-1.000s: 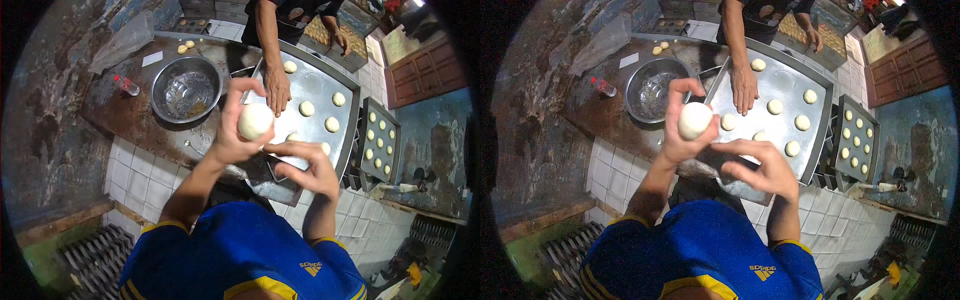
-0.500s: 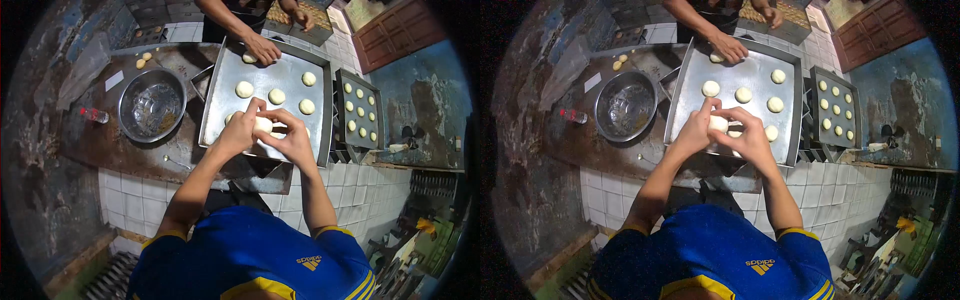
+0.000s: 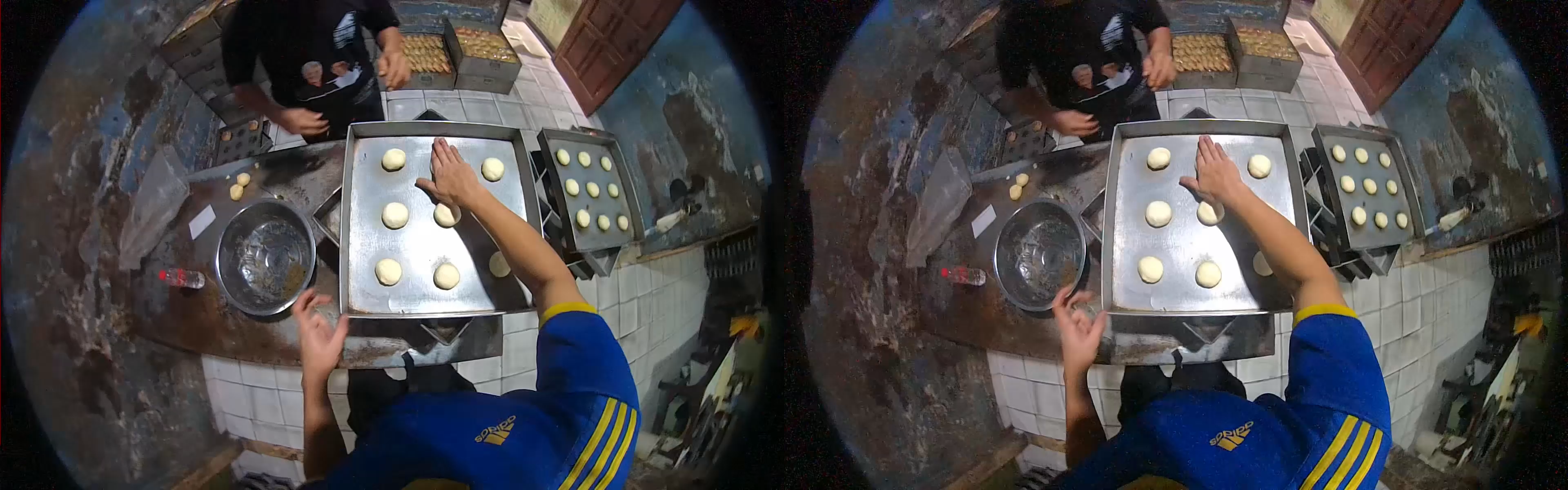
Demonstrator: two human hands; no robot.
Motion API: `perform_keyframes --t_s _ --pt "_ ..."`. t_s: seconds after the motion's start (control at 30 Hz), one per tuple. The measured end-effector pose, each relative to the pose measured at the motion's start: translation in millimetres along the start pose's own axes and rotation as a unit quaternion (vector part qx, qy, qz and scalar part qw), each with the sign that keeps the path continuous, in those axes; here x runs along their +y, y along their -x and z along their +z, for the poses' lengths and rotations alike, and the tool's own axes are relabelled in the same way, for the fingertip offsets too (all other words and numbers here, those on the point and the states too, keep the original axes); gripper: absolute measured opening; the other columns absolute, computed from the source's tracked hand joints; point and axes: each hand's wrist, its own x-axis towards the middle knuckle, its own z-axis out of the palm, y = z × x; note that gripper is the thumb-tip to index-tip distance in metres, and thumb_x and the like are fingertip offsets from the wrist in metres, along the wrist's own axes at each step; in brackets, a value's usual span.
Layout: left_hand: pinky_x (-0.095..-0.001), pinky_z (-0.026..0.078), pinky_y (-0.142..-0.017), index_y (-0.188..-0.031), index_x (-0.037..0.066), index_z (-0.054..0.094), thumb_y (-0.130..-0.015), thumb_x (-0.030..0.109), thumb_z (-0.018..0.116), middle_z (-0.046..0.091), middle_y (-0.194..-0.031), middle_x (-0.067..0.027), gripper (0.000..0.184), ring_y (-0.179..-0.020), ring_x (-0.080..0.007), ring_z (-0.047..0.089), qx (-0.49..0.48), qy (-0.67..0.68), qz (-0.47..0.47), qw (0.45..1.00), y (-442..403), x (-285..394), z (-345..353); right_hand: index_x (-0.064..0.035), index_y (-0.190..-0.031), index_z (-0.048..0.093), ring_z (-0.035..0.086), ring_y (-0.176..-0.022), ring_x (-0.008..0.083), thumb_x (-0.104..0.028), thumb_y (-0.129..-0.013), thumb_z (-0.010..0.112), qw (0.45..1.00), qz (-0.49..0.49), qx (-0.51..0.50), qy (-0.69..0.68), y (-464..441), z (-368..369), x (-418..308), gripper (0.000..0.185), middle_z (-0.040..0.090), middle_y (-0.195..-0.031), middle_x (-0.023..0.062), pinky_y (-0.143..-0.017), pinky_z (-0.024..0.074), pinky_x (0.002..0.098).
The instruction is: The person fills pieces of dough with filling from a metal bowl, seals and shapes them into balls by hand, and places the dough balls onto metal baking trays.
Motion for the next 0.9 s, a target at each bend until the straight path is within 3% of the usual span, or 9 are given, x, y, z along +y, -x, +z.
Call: perform_keyframes --t_s 0.03,0.1,0.17,0.23,0.3,0.43,0.5,0.6,0.9 --pt "-0.0186 0.043 -0.069 -0.153 0.007 0.035 -0.089 -0.004 0.075 0.058 -0.126 -0.0113 0.076 -0.079 -0.0062 0.054 0.018 0.113 -0.152 0.982 20.7 2.2 -15.0 0.0128 -0.156 0.035 0.024 -0.159 0.0414 -0.064 -0.103 0.046 1.0 -0.002 0.016 -0.011 11.8 15.2 -4.0 0.094 0.028 -0.167 0.033 -0.13 0.0202 0.0476" --pt "-0.0174 0.034 -0.063 -0.154 0.011 0.034 -0.09 -0.007 0.072 0.058 -0.12 -0.0085 0.076 -0.067 -0.001 0.04 0.083 0.119 -0.132 0.981 46.2 -14.2 -34.3 0.0104 -0.159 0.032 0.024 -0.159 0.0418 -0.066 -0.104 0.041 0.995 -0.063 -0.07 0.022 -14.3 33.0 17.0 0.094 0.025 -0.168 0.0339 -0.131 0.0197 0.0475" --pt "-0.0179 0.035 -0.064 -0.153 0.012 0.034 -0.092 -0.006 0.071 0.059 -0.117 -0.0071 0.074 -0.07 -0.0024 0.042 0.106 0.091 -0.142 0.98 68.4 -10.0 -67.3 -0.0006 -0.161 0.036 0.029 -0.156 0.0452 -0.058 -0.109 0.032 0.882 0.089 -0.074 -0.457 -31.7 59.4 44.2 0.077 0.03 -0.166 0.0333 -0.129 0.0253 0.0503" --pt "-0.0179 0.035 -0.064 -0.153 0.012 0.035 -0.093 -0.005 0.071 0.059 -0.115 -0.0065 0.073 -0.07 -0.0024 0.042 0.128 0.061 -0.137 0.98 90.6 -14.6 -99.8 -0.0029 -0.16 0.036 0.033 -0.153 0.0479 -0.052 -0.11 0.03 0.794 0.115 -0.197 -0.564 -37.0 -8.1 75.9 0.07 0.035 -0.164 0.0303 -0.125 0.0324 0.0519" --pt "-0.018 0.036 -0.064 -0.153 0.013 0.035 -0.094 -0.004 0.07 0.06 -0.113 -0.0058 0.071 -0.071 -0.0025 0.043 0.15 0.033 -0.138 0.978 89.7 -16.3 -112.8 0.0033 -0.164 0.023 0.033 -0.154 0.0464 -0.054 -0.11 0.033 0.994 -0.031 -0.104 -0.031 -13.2 -19.9 40.7 0.079 0.034 -0.166 0.0278 -0.125 0.0337 0.0489" --pt "-0.0187 0.038 -0.066 -0.153 0.014 0.035 -0.097 -0.002 0.069 0.061 -0.11 -0.0044 0.067 -0.07 -0.0028 0.045 0.147 0.021 -0.118 0.982 75.6 -6.2 -100.8 0.0047 -0.163 0.027 0.024 -0.16 0.039 -0.056 -0.113 0.028 0.973 0.071 -0.023 -0.218 -10.7 21.8 37.6 0.079 0.031 -0.17 0.0233 -0.131 0.0171 0.0491" --pt "-0.0177 0.034 -0.062 -0.15 0.011 0.037 -0.094 -0.004 0.072 0.061 -0.108 -0.0047 0.068 -0.068 -0.0024 0.042 0.123 0.076 -0.137 0.98 68.8 18.0 -93.3 -0.0007 -0.165 0.028 0.027 -0.159 0.0314 -0.063 -0.112 0.026 0.727 0.106 0.004 -0.679 -0.1 -11.7 57.6 0.082 0.033 -0.17 0.0173 -0.13 0.0175 0.0478" --pt "-0.0177 0.034 -0.061 -0.148 0.009 0.039 -0.095 -0.003 0.071 0.063 -0.104 -0.0035 0.062 -0.067 -0.0016 0.042 0.099 0.056 -0.131 0.985 61.2 17.7 -88.6 -0.0109 -0.159 0.045 0.055 -0.138 0.0215 -0.064 -0.111 0.03 0.566 0.093 0.08 -0.815 41.7 -105.3 73.6 0.073 0.055 -0.156 0.0109 -0.116 0.0415 0.0386" --pt "-0.0178 0.037 -0.061 -0.139 0.003 0.049 -0.093 -0.001 0.073 0.063 -0.091 -0.0007 0.052 -0.066 -0.0004 0.046 -0.004 0.02 -0.118 0.993 30.5 20.5 -71.8 -0.0017 -0.154 0.043 0.066 -0.12 0.0341 -0.073 -0.105 0.032 0.452 0.046 0.08 -0.887 265.3 -154.7 98.3 0.087 0.064 -0.134 0.0217 -0.103 0.0525 0.0441"
